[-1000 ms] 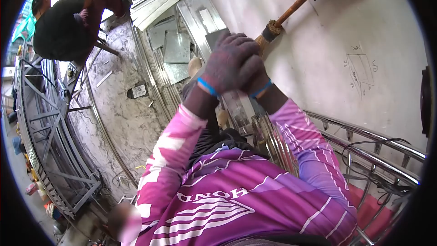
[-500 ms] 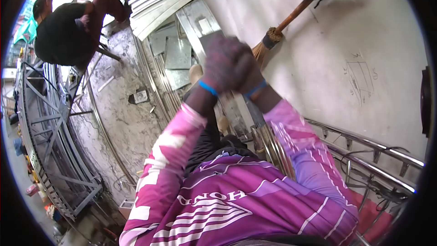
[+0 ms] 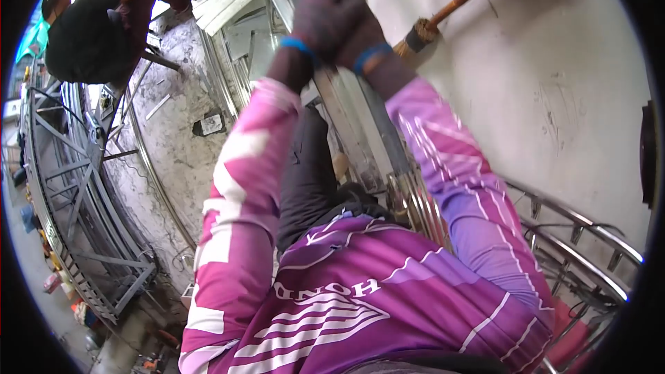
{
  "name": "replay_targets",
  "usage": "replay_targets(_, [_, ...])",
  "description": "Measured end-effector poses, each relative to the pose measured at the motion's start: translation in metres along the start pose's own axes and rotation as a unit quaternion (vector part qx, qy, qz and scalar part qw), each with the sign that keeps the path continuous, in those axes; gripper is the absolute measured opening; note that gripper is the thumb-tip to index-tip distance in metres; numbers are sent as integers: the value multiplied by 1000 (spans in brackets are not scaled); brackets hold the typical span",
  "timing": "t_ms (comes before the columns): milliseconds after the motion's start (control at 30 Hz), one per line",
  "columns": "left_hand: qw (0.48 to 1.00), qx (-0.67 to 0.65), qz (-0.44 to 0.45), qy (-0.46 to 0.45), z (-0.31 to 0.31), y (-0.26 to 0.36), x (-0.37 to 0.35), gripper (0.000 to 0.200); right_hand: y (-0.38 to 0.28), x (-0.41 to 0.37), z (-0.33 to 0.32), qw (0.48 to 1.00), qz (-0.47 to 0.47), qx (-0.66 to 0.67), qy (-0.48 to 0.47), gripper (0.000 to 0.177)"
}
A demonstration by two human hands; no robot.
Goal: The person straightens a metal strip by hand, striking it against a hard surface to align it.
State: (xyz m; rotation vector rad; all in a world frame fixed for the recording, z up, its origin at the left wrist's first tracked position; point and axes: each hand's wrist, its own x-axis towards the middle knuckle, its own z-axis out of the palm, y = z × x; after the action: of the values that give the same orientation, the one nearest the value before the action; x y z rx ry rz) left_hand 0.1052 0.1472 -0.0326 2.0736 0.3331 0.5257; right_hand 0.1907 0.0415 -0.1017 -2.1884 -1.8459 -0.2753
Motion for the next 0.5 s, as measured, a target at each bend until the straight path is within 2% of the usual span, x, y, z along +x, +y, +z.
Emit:
replay_targets(33, [997,-62,-32,-12,-5,-10,13,42,-6,24,-21,984,61,-60,-156,43])
replay_targets(67, [990,-125,-66,-23,-8,-11,18,44,-11,21,-19,984,71,-56,-156,43])
replay_targets(133, [995,-80,-39,-42,-1,-11,5,41,-14,13,-16,976,71,-90,-183,47])
replay_targets(167, [999,16,51,-9,9,-9,-8,39,1,-15,15,993,77,9,-93,52])
replay_targets(200, [984,112,139,27,18,-4,-22,37,-15,-36,2,996,40,-20,-72,56])
replay_targets(267, [981,102,162,20,38,34,-73,26,-33,-90,-39,993,-49,78,81,45])
replay_targets(300, [980,93,174,25,50,53,-102,26,-52,-107,-73,950,4,309,48,36])
replay_targets(333, [978,84,188,31,60,66,-123,27,-78,-127,-113,870,159,466,28,37])
replay_targets(367, [979,81,181,35,63,73,-133,27,-90,-158,-95,728,249,632,92,43])
replay_targets(400, [982,76,173,21,65,80,-141,26,-86,-157,-93,729,251,631,85,43])
replay_targets(500, [986,66,151,-29,64,97,-156,25,-75,-143,-83,858,155,484,72,46])
